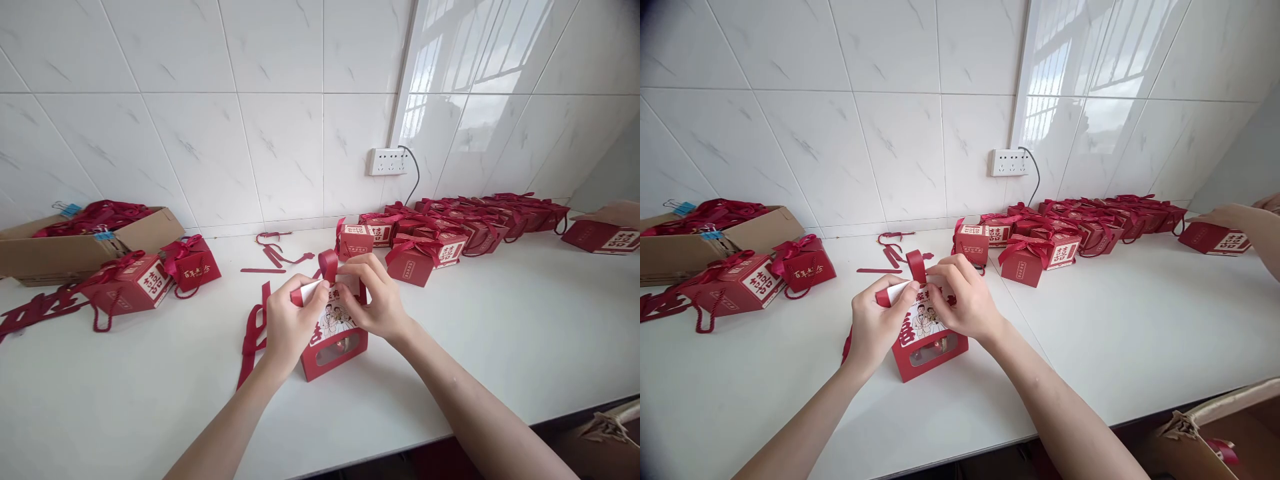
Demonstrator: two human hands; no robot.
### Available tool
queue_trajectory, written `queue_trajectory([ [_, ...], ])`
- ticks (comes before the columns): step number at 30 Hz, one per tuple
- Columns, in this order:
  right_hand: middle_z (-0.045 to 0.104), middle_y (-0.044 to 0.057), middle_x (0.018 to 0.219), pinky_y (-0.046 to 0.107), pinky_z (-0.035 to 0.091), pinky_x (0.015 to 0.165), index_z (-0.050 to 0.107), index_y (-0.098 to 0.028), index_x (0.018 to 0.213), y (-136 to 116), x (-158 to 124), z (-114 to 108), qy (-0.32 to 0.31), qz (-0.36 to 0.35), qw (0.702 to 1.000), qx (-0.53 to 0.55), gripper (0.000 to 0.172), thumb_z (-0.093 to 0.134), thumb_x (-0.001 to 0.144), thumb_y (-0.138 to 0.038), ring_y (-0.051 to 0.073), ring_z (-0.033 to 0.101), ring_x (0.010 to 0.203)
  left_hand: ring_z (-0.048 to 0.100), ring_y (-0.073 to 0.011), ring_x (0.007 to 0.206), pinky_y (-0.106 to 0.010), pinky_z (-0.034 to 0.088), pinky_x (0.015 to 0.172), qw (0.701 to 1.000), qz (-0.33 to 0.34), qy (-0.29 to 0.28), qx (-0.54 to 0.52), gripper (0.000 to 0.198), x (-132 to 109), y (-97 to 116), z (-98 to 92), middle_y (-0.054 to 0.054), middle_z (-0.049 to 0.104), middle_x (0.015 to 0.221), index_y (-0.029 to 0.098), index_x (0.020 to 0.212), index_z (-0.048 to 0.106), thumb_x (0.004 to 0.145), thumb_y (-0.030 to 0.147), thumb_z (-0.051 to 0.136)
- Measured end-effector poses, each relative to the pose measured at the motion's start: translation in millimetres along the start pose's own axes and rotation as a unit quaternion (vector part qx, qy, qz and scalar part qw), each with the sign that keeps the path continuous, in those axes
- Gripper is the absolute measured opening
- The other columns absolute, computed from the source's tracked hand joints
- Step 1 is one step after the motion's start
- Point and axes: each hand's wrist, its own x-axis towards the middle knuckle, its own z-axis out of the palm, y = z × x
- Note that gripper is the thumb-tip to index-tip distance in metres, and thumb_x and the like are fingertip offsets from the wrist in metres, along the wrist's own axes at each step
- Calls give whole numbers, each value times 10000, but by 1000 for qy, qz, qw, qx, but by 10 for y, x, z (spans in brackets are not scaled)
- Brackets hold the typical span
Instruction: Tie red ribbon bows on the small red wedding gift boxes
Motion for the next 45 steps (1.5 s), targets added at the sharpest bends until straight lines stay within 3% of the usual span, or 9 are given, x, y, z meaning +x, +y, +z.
queue_trajectory([
  [14, 536, 41, 785, 301, 468, 601, 515, -208, 847, -33, 22, 8, -4, 43, 998, 50, 150, 489, 807, -67, 172, 534, 751, 408, -53, 435, -148, 344, 405, 1000, -3, 1, 1, 217, 8, 2, -2, 60, 486, 486, 184, 607, 561, 774, 314, 608],
  [26, 588, 20, 801, 267, 430, 622, 548, -195, 821, -44, 47, -68, -56, 189, 970, 141, 65, 546, 804, -132, 145, 545, 725, 453, -58, 442, -146, 365, 413, 1000, -3, 8, -6, 211, 10, 12, 7, 50, 540, 496, 178, 630, 604, 757, 345, 628],
  [28, 595, 14, 787, 252, 424, 600, 559, -190, 808, -40, 57, -83, -74, 229, 958, 159, 16, 573, 812, -183, 133, 546, 693, 453, -55, 442, -141, 365, 414, 1000, -5, 7, -6, 203, 12, 12, 5, 52, 545, 498, 179, 638, 608, 756, 343, 627],
  [34, 619, 1, 749, 214, 408, 535, 591, -184, 812, -73, 67, -68, -103, 332, 914, 207, 104, 583, 832, -285, 109, 547, 630, 453, -57, 442, -141, 364, 411, 1000, -15, 5, -9, 209, 13, 3, -5, 50, 544, 496, 178, 630, 602, 749, 348, 626],
  [39, 639, 16, 802, 212, 418, 535, 612, -181, 857, -82, 61, -55, -79, 350, 908, 215, 129, 600, 813, -302, 113, 554, 652, 462, -68, 455, -155, 375, 417, 1000, -26, -3, -14, 218, 7, -13, -7, 39, 566, 516, 179, 644, 613, 738, 374, 629],
  [45, 573, -16, 625, 199, 353, 446, 580, -174, 746, -82, 66, -68, -102, 340, 914, 197, 130, 581, 803, -291, 83, 463, 505, 469, -71, 464, -155, 383, 423, 999, -36, -11, -14, 215, -2, 6, -13, 34, 578, 529, 176, 642, 614, 735, 370, 626],
])
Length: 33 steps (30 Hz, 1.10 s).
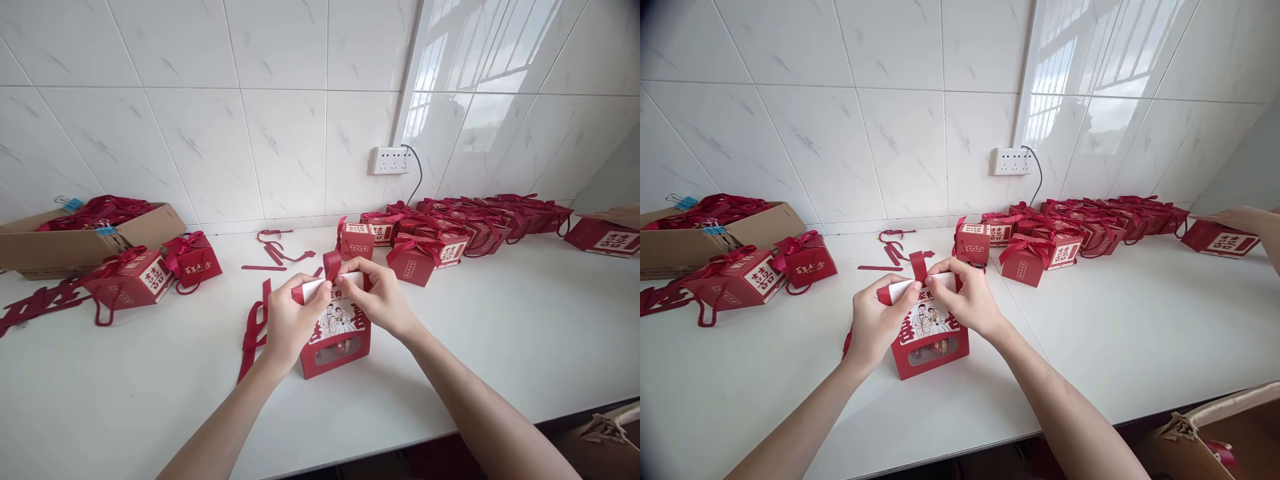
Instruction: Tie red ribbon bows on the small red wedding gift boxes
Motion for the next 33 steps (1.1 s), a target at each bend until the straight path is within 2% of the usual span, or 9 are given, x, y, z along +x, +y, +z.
queue_trajectory([
  [6, 591, 3, 716, 209, 401, 496, 567, -176, 802, 37, 5, -28, -32, -43, 997, 62, 106, 612, 766, -265, 96, 497, 571, 479, -73, 470, -154, 383, 425, 1000, 10, -6, 0, 207, -7, -6, -8, 34, 581, 535, 177, 657, 623, 739, 368, 627],
  [11, 599, 9, 722, 205, 401, 499, 581, -168, 787, 30, 12, -28, -21, -8, 998, 53, 122, 624, 769, -281, 97, 505, 581, 468, -66, 464, -148, 380, 428, 1000, 23, -6, -7, 185, -2, -30, -8, 42, 562, 522, 178, 653, 619, 735, 343, 631],
  [17, 581, -8, 696, 198, 372, 495, 573, -172, 770, 20, 17, -40, -28, -20, 998, 48, 119, 605, 795, -284, 86, 479, 571, 442, -69, 447, -159, 366, 409, 1000, 16, -9, -1, 218, 13, -32, 0, 39, 549, 506, 177, 654, 616, 731, 380, 631],
  [24, 570, -10, 726, 199, 373, 479, 564, -174, 800, 25, 20, -57, -65, -5, 991, 116, 61, 577, 741, -180, 80, 468, 555, 462, -69, 454, -151, 375, 410, 1000, 11, 2, -5, 209, 9, -13, 8, 39, 559, 510, 179, 652, 616, 715, 377, 641],
  [28, 567, -10, 728, 196, 374, 474, 558, -177, 798, 20, 18, -47, -57, 8, 992, 113, 74, 566, 725, -163, 81, 464, 556, 475, -73, 464, -156, 383, 418, 1000, 10, 4, -7, 207, 6, -13, 7, 32, 575, 531, 177, 655, 618, 717, 374, 639],
  [33, 557, -9, 727, 200, 369, 475, 552, -179, 788, 20, 14, -42, -57, -9, 992, 110, 55, 572, 738, -189, 83, 460, 557, 448, -76, 443, -170, 366, 403, 1000, 4, -5, -3, 239, -7, -22, -1, 32, 552, 509, 174, 662, 614, 722, 405, 638],
])
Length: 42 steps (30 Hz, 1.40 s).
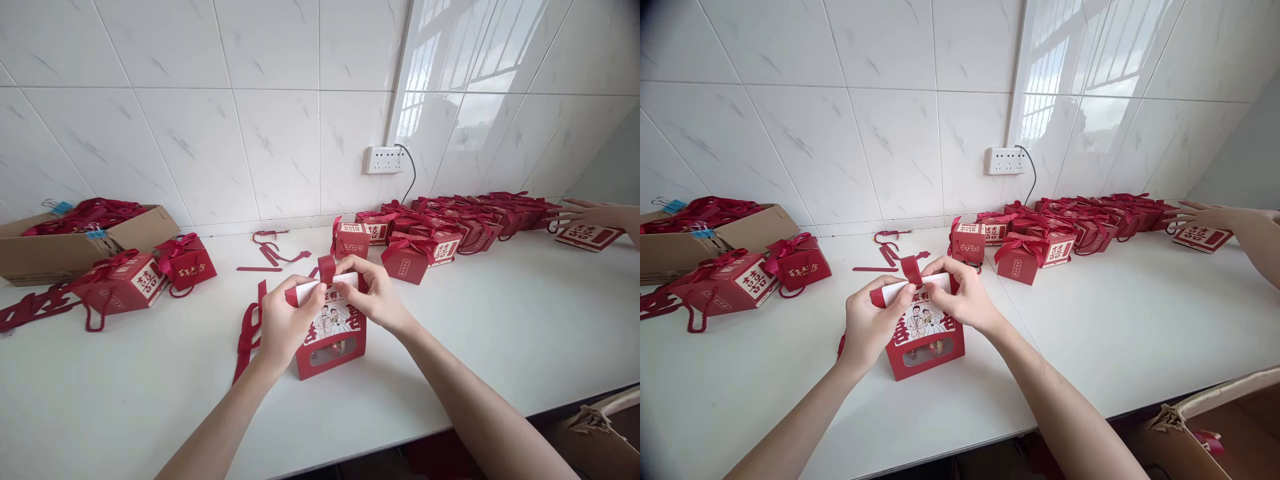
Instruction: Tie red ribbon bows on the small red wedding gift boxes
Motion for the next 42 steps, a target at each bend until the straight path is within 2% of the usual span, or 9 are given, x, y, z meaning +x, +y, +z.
queue_trajectory([
  [13, 516, -30, 675, 210, 351, 494, 525, -184, 742, -5, -1, 20, 17, -16, 1000, 2, 41, 564, 756, -179, 81, 425, 544, 446, -75, 456, -171, 364, 417, 1000, -1, 0, 1, 222, 7, 1, 5, 33, 551, 518, 178, 661, 613, 729, 389, 634],
  [23, 531, -32, 658, 208, 338, 484, 507, -188, 710, -4, 5, 59, 54, -44, 996, -47, 57, 545, 729, -151, 86, 443, 544, 443, -76, 457, -173, 366, 421, 1000, 2, -2, -2, 228, 12, -1, 1, 33, 546, 516, 173, 667, 616, 730, 392, 633],
  [28, 541, -27, 654, 215, 358, 491, 511, -191, 711, -2, -5, 72, 53, -54, 996, -56, 58, 556, 748, -192, 93, 460, 550, 416, -73, 456, -177, 347, 418, 1000, -7, -6, -5, 247, 18, -9, -7, 35, 523, 512, 175, 656, 596, 734, 407, 633],
  [30, 551, -23, 657, 222, 382, 514, 508, -193, 704, 2, -14, 81, 63, -53, 995, -59, 68, 554, 754, -194, 101, 483, 570, 403, -72, 459, -179, 340, 421, 999, -4, -29, -15, 247, 29, -39, -43, 40, 499, 514, 178, 673, 583, 746, 410, 626],
  [33, 569, -11, 707, 234, 415, 546, 533, -194, 773, -8, -24, 87, 67, -39, 996, -38, 38, 561, 748, -191, 115, 516, 616, 391, -72, 470, -183, 333, 431, 993, 2, -115, -40, 254, 46, -104, -125, 49, 442, 520, 182, 665, 533, 761, 401, 618],
  [36, 562, -6, 749, 230, 421, 535, 542, -201, 919, -56, -34, 72, 43, -4, 999, 4, 179, 596, 748, -210, 120, 530, 642, 374, -71, 462, -191, 322, 425, 986, -19, -152, -69, 344, 41, -131, -197, 48, 389, 502, 176, 576, 443, 767, 401, 620],
  [38, 569, 3, 785, 228, 422, 532, 549, -205, 945, -104, -48, 57, 23, 13, 999, 35, 195, 609, 762, -235, 118, 536, 652, 426, -84, 483, -205, 375, 456, 980, -50, -157, -109, 336, 22, -100, -229, 29, 444, 525, 169, 585, 477, 770, 409, 621],
  [42, 590, 16, 797, 233, 418, 524, 583, -202, 893, -184, -86, 40, -13, 36, 995, 96, 126, 529, 826, -293, 109, 536, 622, 573, -151, 571, -276, 490, 556, 953, -125, -205, -187, 274, -26, 27, -262, -36, 600, 647, 155, 715, 597, 768, 423, 623],
])
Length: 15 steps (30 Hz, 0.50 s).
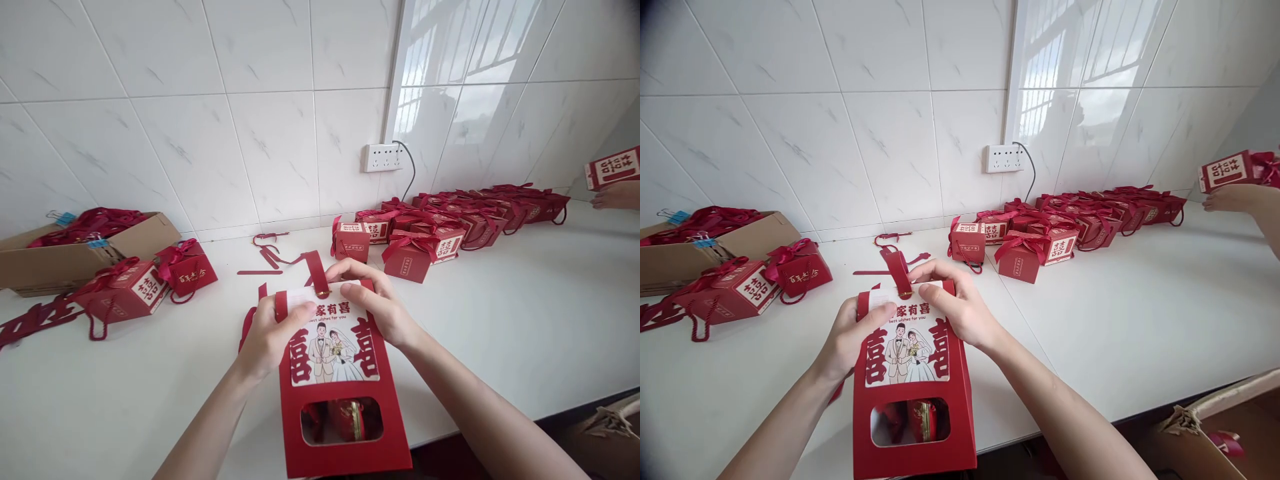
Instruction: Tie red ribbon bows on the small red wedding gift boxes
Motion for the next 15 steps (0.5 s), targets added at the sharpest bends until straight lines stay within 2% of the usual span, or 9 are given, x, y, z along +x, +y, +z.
queue_trajectory([
  [3, 556, -7, 724, 225, 406, 509, 593, -200, 879, -15, -8, 14, 29, 10, 1000, 5, 123, 528, 814, -281, 98, 515, 579, 598, -165, 579, -284, 504, 564, 1000, -17, 17, 11, 246, -12, 50, 16, -38, 638, 674, 165, 821, 637, 741, 396, 660],
  [6, 571, -3, 742, 220, 411, 513, 604, -191, 866, -10, 8, 37, 50, 17, 998, -16, 120, 550, 805, -279, 96, 522, 590, 595, -150, 586, -258, 494, 554, 998, -3, 46, 32, 258, 16, 53, 9, -17, 645, 695, 198, 915, 645, 729, 372, 680],
  [9, 613, 15, 800, 221, 423, 522, 627, -184, 839, -8, 29, 44, 39, 24, 997, -55, 138, 587, 799, -310, 107, 549, 632, 551, -114, 535, -211, 449, 492, 994, 26, 80, 74, 167, 33, 40, 6, 12, 604, 632, 205, 794, 631, 743, 361, 661],
  [11, 608, 3, 758, 224, 422, 507, 641, -194, 862, -10, 39, 34, 25, 28, 998, -58, 182, 628, 779, -356, 108, 547, 608, 494, -90, 483, -186, 401, 444, 986, 50, 95, 124, 166, 26, 37, 11, 33, 547, 558, 202, 697, 597, 750, 352, 643],
  [15, 611, 2, 701, 226, 406, 484, 648, -190, 751, -16, 41, 20, 23, 6, 999, -46, 205, 694, 730, -388, 114, 541, 594, 415, -72, 439, -176, 345, 405, 969, 102, 91, 208, 184, -9, 41, 24, 44, 490, 503, 202, 653, 573, 747, 349, 629],
])
